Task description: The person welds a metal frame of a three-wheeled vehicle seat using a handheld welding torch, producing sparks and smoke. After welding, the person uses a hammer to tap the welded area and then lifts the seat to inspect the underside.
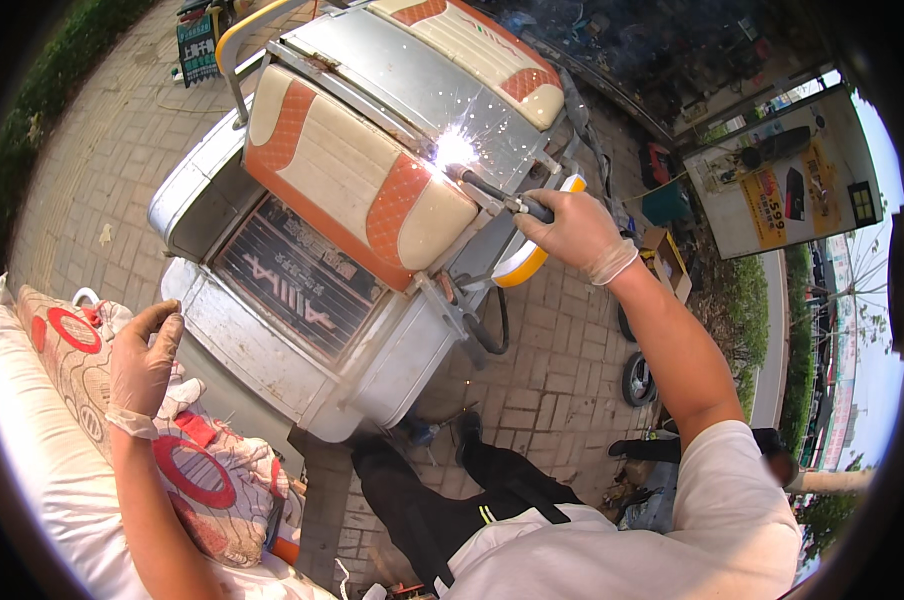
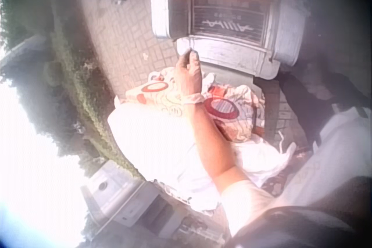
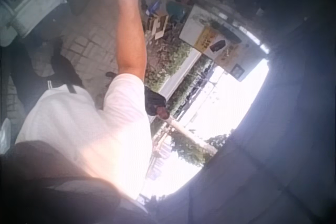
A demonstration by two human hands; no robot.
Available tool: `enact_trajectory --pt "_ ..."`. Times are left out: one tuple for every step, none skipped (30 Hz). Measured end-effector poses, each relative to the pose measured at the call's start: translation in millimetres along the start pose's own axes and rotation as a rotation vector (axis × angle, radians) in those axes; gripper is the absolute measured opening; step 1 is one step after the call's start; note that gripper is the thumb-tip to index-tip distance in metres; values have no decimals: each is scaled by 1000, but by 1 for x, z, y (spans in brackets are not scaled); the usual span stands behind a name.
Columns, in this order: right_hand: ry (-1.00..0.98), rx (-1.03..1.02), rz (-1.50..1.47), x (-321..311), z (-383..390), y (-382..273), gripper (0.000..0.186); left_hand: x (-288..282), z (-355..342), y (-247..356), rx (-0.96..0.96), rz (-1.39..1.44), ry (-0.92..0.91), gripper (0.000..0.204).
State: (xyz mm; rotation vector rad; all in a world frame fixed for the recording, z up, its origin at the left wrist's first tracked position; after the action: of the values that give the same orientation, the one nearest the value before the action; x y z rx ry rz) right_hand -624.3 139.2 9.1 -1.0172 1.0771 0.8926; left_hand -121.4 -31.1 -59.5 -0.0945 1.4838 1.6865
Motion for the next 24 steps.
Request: enact_trajectory --pt "0 -4 2 0 0 0 34 1 0 2 6 2 -10 36" --pt "-10 4 3 0 -1 1 34 1 1 2 -9 3 -14 36" --pt "-16 7 3 0 -1 1 34 1 1 2 -24 25 -13 36" --pt "-15 5 5 0 -1 0 34 1 1 4 -17 -1 -15 37" --pt "-21 15 -1 0 -1 1 34 1 1 5 -10 -6 -11 37" --pt "-21 20 -6 0 -1 1 34 0 1 6 -3 -11 -6 37" --pt "-21 25 -11 0 -1 1 34 1 1 5 -4 -8 -8 37" --pt "-43 37 -17 1 1 2 37 1 1 4 -5 -4 -10 37" --pt "-64 49 -23 1 3 3 40 1 1 2 -6 -1 -12 37" --pt "-85 61 -29 1 5 4 44 1 0 2 6 1 -9 37" --pt "-77 63 -35 0 7 4 44 1 -1 1 17 3 -7 37" --pt "-69 65 -42 -2 9 4 44 0 -1 -1 4 12 1 37" --pt "-69 80 -49 -2 11 5 45 1 -1 0 22 7 -4 36" --pt "-71 67 -59 -3 11 4 44 1 -1 -1 18 9 -5 36" --pt "-79 68 -70 -2 10 4 44 0 -1 -2 -2 13 -2 36" --pt "-87 69 -80 -1 9 4 44 1 -1 1 17 -9 -8 36" --pt "-73 54 -59 -2 8 2 41 0 0 2 18 -28 -9 36" --pt "-60 39 -38 -1 6 0 39 0 0 3 18 -47 -10 36" --pt "-45 21 -25 -1 4 -2 36 0 0 4 19 -42 -13 36" --pt "-34 12 -19 0 3 -3 36 0 0 5 19 -37 -15 36" --pt "-21 -1 -21 0 3 -5 36 0 0 5 18 -31 -18 36" --pt "-5 -20 -24 0 2 -7 36 0 0 4 11 -26 -20 36" --pt "-7 -10 -19 2 1 -6 35 0 0 3 3 -21 -22 36" --pt "-6 -6 -15 2 0 -6 35 1 0 2 -5 -15 -23 36"
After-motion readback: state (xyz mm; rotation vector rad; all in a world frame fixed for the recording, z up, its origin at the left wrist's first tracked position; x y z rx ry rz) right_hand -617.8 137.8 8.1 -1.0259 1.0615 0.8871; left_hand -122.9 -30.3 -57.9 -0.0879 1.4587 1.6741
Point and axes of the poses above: each hand's wrist, its own z-axis away from the middle knuckle, its own x-axis out of the palm, y = z × x, the point moved 9 cm from there along -z, towards the middle knuckle, and after that the axes turned 10 degrees about -y, right-handed, at the moved point
